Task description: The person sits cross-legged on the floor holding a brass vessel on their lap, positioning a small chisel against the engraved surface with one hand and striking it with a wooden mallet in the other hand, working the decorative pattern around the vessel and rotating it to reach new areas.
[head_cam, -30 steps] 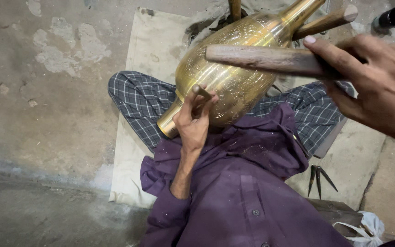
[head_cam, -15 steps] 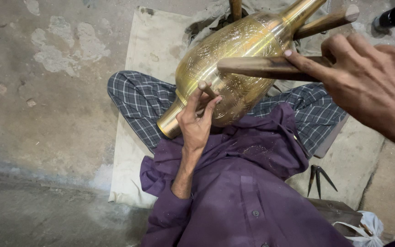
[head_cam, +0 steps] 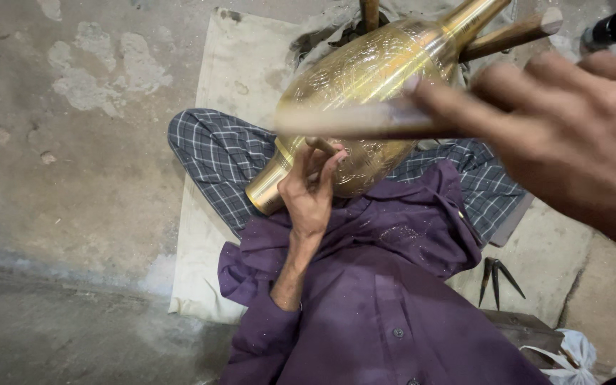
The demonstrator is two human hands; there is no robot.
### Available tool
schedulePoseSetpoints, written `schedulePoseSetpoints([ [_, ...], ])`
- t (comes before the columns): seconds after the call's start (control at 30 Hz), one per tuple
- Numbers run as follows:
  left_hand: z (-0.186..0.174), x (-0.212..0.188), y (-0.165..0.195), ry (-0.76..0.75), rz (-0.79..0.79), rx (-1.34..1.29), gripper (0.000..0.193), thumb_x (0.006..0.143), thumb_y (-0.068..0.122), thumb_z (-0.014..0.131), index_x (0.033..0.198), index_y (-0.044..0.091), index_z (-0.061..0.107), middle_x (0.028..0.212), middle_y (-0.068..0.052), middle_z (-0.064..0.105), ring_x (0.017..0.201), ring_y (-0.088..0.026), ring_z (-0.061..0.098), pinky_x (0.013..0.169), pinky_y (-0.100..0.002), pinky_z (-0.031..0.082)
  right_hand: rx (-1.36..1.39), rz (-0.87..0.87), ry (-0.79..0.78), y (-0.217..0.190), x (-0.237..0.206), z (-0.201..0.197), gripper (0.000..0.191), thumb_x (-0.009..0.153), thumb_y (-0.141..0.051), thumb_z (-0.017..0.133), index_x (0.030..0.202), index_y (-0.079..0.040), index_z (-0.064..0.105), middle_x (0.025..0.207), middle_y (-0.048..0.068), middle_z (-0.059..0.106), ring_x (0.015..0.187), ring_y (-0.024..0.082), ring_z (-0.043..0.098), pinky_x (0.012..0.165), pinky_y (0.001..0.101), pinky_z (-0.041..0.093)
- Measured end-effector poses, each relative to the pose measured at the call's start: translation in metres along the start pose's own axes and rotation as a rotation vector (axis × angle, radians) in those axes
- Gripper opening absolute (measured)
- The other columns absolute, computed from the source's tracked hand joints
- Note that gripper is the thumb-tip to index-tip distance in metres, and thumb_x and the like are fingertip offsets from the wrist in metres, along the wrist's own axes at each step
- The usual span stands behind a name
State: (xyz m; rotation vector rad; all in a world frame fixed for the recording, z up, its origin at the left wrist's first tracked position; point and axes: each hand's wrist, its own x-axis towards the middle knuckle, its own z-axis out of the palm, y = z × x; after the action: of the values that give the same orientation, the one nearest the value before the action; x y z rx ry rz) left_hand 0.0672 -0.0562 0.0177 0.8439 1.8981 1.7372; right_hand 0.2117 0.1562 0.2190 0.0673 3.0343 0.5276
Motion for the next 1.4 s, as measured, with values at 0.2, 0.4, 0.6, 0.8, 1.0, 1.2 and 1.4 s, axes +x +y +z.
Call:
schedulePoseSetpoints([
  [0.2,0.006,-0.001,-0.002,0.081,0.058,0.118,0.026,0.104,0.009,0.069,0.128,0.001,0.062,0.106,-0.011,0.081,0.092,-0.016,0.08,0.072,-0.026,0.067,-0.088,-0.028,0.011,-0.002,0.001,-0.006,0.067,0.096,-0.03,0.067,0.16,-0.033,0.046,0.106,-0.004,0.072,0.085,0.012,0.07,0.073,0.027,0.057],
  [0.4,0.007,-0.008,-0.013,0.133,-0.029,0.179,0.023,0.099,0.005,0.074,0.12,-0.001,0.066,0.096,-0.013,0.08,0.083,-0.018,0.081,0.066,-0.027,0.065,-0.149,-0.061,-0.007,-0.008,0.012,-0.022,0.063,0.093,-0.028,0.062,0.154,-0.037,0.047,0.106,-0.008,0.073,0.08,0.009,0.071,0.069,0.0252,0.057],
  [0.6,0.009,-0.01,-0.018,0.102,0.119,0.066,0.035,0.105,0.005,0.071,0.138,-0.001,0.058,0.114,-0.016,0.079,0.106,-0.023,0.08,0.091,-0.031,0.068,-0.288,-0.119,-0.02,-0.009,0.014,-0.024,0.058,0.099,-0.03,0.059,0.156,-0.038,0.048,0.112,-0.006,0.075,0.078,0.01,0.071,0.061,0.0233,0.054],
  [0.8,0.011,-0.02,-0.031,0.154,0.068,0.021,0.043,0.1,0.006,0.072,0.138,-0.004,0.054,0.106,-0.016,0.078,0.098,-0.022,0.079,0.084,-0.031,0.066,-0.382,-0.15,-0.001,-0.013,0.01,-0.022,0.055,0.101,-0.037,0.057,0.155,-0.041,0.046,0.111,-0.009,0.074,0.078,0.007,0.068,0.063,0.0215,0.054],
  [1.0,0.013,-0.028,-0.046,0.206,-0.05,0.131,0.028,0.094,0.002,0.074,0.12,-0.003,0.067,0.091,-0.008,0.079,0.069,-0.018,0.076,0.06,-0.031,0.062,-0.171,-0.116,0.066,-0.017,0.013,-0.028,0.064,0.094,-0.03,0.059,0.157,-0.039,0.047,0.105,-0.01,0.072,0.08,0.008,0.066,0.069,0.0237,0.053],
  [1.2,0.017,-0.036,-0.05,0.258,-0.087,0.13,0.036,0.091,0.004,0.072,0.126,0.002,0.064,0.098,-0.014,0.077,0.086,-0.029,0.073,0.081,-0.042,0.057,-0.268,-0.231,0.094,-0.018,0.005,-0.027,0.061,0.1,-0.033,0.056,0.158,-0.042,0.037,0.107,-0.005,0.071,0.078,0.01,0.062,0.063,0.0228,0.046],
  [1.4,0.018,-0.038,-0.061,0.246,-0.185,0.104,0.037,0.093,0.005,0.072,0.128,0.002,0.063,0.097,-0.014,0.076,0.085,-0.026,0.072,0.076,-0.038,0.058,-0.31,-0.262,0.195,-0.022,0.019,-0.043,0.063,0.098,-0.032,0.056,0.159,-0.04,0.041,0.108,-0.007,0.071,0.075,0.008,0.059,0.064,0.0228,0.045],
])
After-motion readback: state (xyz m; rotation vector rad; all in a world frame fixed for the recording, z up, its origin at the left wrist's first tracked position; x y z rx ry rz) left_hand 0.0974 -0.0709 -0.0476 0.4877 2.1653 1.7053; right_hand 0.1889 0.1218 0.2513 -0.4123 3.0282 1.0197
